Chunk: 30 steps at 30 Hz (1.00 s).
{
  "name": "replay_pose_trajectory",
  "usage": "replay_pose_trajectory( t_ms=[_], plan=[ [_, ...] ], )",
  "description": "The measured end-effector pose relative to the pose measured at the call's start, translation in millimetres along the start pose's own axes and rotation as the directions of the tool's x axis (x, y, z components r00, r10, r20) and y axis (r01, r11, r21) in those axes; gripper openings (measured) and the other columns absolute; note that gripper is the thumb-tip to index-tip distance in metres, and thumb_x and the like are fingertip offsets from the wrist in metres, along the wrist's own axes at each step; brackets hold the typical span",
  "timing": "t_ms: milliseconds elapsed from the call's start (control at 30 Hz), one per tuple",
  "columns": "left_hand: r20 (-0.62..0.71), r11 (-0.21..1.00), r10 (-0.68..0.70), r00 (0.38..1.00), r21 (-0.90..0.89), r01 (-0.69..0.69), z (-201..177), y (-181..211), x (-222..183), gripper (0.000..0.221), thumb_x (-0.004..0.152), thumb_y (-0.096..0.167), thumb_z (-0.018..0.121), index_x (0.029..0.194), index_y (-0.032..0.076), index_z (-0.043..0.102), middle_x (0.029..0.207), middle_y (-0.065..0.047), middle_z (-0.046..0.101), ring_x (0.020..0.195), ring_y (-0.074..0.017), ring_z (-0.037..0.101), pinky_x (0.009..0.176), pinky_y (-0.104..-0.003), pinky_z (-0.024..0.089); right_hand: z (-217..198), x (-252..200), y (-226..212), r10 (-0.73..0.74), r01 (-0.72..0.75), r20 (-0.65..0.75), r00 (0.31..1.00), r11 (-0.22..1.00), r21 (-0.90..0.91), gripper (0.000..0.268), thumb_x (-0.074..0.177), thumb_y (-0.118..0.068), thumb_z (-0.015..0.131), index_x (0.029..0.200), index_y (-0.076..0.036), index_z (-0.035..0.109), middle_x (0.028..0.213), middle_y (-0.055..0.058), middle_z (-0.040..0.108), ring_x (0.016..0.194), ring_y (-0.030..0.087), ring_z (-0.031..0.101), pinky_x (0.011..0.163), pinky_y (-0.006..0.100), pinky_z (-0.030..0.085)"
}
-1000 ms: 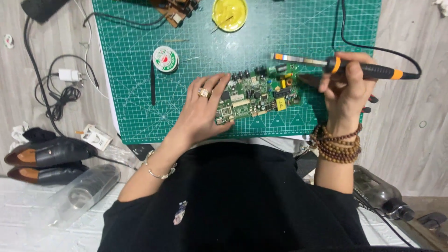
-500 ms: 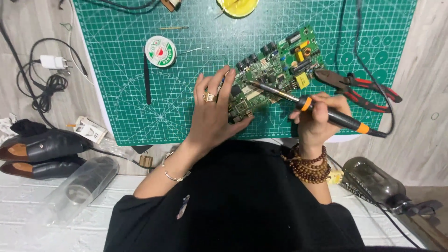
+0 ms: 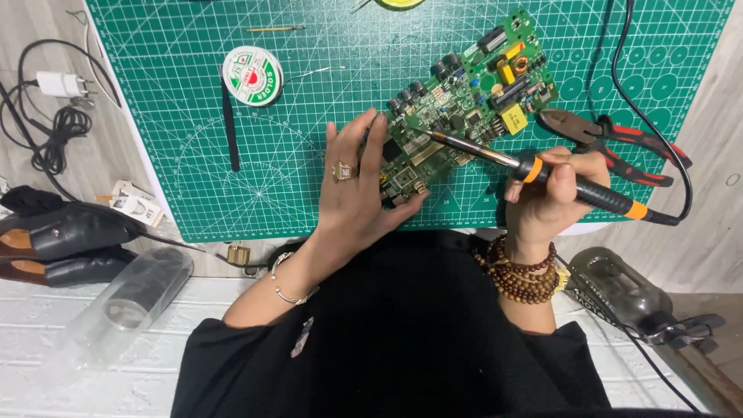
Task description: Desoldering components from a printed circuit board using a soldering iron and flux.
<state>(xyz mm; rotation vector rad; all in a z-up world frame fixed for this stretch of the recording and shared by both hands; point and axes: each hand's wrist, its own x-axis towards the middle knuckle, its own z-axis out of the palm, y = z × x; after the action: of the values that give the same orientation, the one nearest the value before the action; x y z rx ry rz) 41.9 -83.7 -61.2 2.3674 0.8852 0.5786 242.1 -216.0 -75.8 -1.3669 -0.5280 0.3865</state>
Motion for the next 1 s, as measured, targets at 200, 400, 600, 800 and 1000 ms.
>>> replay_pose_trajectory(
  t_ms=[200, 400, 600, 800, 1000],
  plan=[
    [0.107, 0.997, -0.034, 0.994, -0.061, 0.041, -8.7, 1.9, -1.8, 0.117, 0.082, 0.038, 0.098, 0.155, 0.001, 0.015, 0.153, -0.023, 0.036, 0.140, -0.0374, 0.051, 0.128, -0.062, 0.032, 18.6, -3.0, -20.2, 0.108, -0.108, 0.046, 0.993, 0.994, -0.013, 0.021, 0.098, -0.025, 0.059, 0.093, -0.008, 0.049, 0.075, 0.007, 0.055, 0.046, 0.013, 0.047, 0.045, 0.021, 0.036],
    [0.142, 0.996, -0.039, 0.989, -0.075, 0.050, -6.7, -0.7, -4.1, 0.113, 0.084, 0.037, 0.097, 0.155, 0.002, 0.015, 0.155, -0.022, 0.033, 0.143, -0.0377, 0.047, 0.128, -0.067, 0.029, 19.0, -3.2, -20.1, 0.096, -0.094, 0.052, 0.994, 0.995, -0.031, 0.024, 0.097, -0.028, 0.062, 0.093, -0.007, 0.049, 0.076, 0.008, 0.055, 0.047, 0.014, 0.047, 0.042, 0.022, 0.036],
    [0.130, 0.998, -0.011, 0.991, -0.053, 0.018, -1.9, -4.1, -6.7, 0.121, 0.085, 0.041, 0.098, 0.157, 0.006, 0.007, 0.158, -0.020, 0.029, 0.146, -0.0355, 0.043, 0.129, -0.067, 0.029, 19.7, -2.5, -19.2, 0.056, -0.050, 0.075, 0.996, 0.995, -0.083, 0.026, 0.098, -0.029, 0.060, 0.093, -0.007, 0.047, 0.077, 0.008, 0.056, 0.047, 0.015, 0.049, 0.045, 0.021, 0.035],
    [0.118, 0.997, -0.023, 0.993, -0.065, 0.031, -1.3, -3.8, -8.3, 0.120, 0.085, 0.040, 0.099, 0.158, 0.009, 0.009, 0.159, -0.017, 0.029, 0.148, -0.0333, 0.042, 0.132, -0.065, 0.028, 17.9, -4.2, -18.0, 0.053, -0.044, 0.087, 0.995, 0.993, -0.108, 0.030, 0.099, -0.033, 0.060, 0.095, -0.007, 0.047, 0.087, 0.011, 0.059, 0.049, 0.016, 0.050, 0.043, 0.023, 0.037],
    [0.113, 0.998, -0.038, 0.993, -0.051, 0.044, -1.0, -2.0, -6.4, 0.118, 0.082, 0.041, 0.098, 0.155, 0.006, 0.013, 0.157, -0.017, 0.031, 0.146, -0.0330, 0.042, 0.131, -0.064, 0.027, 18.1, -4.9, -19.5, 0.078, -0.073, 0.080, 0.994, 0.995, -0.065, 0.024, 0.099, -0.026, 0.058, 0.093, -0.006, 0.047, 0.079, 0.008, 0.054, 0.046, 0.015, 0.048, 0.043, 0.023, 0.036]
  ],
)
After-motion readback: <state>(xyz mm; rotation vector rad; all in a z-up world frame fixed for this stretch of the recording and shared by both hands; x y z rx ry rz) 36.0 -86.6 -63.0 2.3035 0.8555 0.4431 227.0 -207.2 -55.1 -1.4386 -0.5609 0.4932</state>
